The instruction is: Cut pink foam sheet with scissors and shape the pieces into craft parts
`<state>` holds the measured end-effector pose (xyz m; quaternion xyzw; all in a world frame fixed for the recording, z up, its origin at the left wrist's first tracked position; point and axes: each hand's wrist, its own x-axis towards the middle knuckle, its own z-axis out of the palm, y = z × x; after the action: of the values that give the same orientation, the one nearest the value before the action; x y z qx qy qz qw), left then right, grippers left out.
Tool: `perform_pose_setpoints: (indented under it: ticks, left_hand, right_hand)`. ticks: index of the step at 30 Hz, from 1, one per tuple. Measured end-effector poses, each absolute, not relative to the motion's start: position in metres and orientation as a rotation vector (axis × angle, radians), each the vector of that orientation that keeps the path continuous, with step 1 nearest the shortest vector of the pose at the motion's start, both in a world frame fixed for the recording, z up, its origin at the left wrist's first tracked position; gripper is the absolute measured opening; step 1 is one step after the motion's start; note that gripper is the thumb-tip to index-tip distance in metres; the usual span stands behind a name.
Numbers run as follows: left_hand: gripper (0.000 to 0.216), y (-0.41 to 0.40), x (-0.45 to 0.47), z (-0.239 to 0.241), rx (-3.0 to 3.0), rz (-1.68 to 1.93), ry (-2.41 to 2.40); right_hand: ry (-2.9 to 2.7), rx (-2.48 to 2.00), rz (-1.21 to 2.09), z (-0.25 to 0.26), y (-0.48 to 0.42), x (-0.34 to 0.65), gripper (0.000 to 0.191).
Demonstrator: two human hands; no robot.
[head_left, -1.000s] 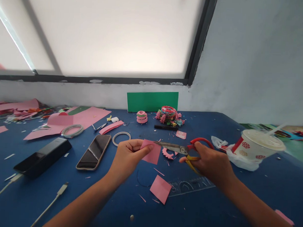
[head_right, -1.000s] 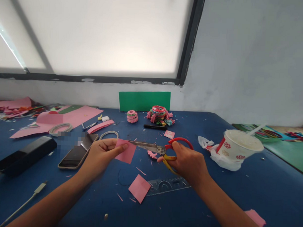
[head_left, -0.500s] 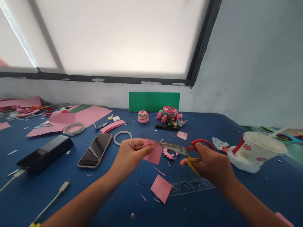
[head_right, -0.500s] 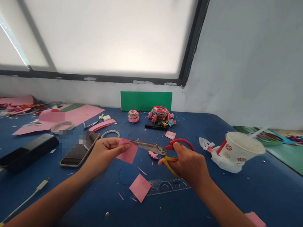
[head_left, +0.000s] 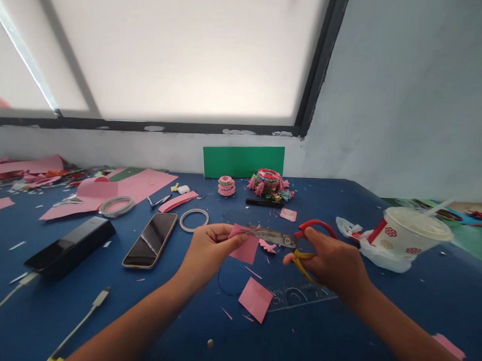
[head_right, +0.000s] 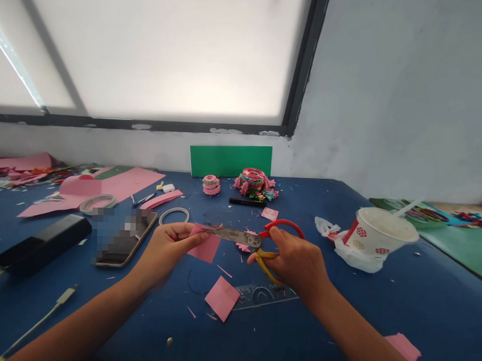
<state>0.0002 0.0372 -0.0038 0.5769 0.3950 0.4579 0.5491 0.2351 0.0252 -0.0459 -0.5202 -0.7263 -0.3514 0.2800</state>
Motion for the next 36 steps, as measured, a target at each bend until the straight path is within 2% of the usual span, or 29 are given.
perform_pose_setpoints:
  ticks: [13,21,29,36]
  left_hand:
    - [0.015,0.0375,-0.0001,-0.0047,1.386,1.080,0.953]
    - [0.012,0.0376,-0.0002,-0.0054,1.371,1.087,0.956]
    - [0.013,0.0383,-0.0007,-0.0052,1.380,1.092,0.955]
    - [0.015,0.0365,0.0007,-0.0064,1.455,1.057,0.957]
  right_hand:
    - [-1.967,-1.397,-0.907,-0.0446,0.0227,0.2342,0.052]
    - [-1.920,-1.409,-1.007,-0.0423,0.0224,0.2363,0.052]
    - [-2.006,-1.469,-0.837,-0.0452,0.0231,0.2339,0.054]
    - [-2.007,-1.457,-0.856,-0.0480,0.0249,0.2350,0.054]
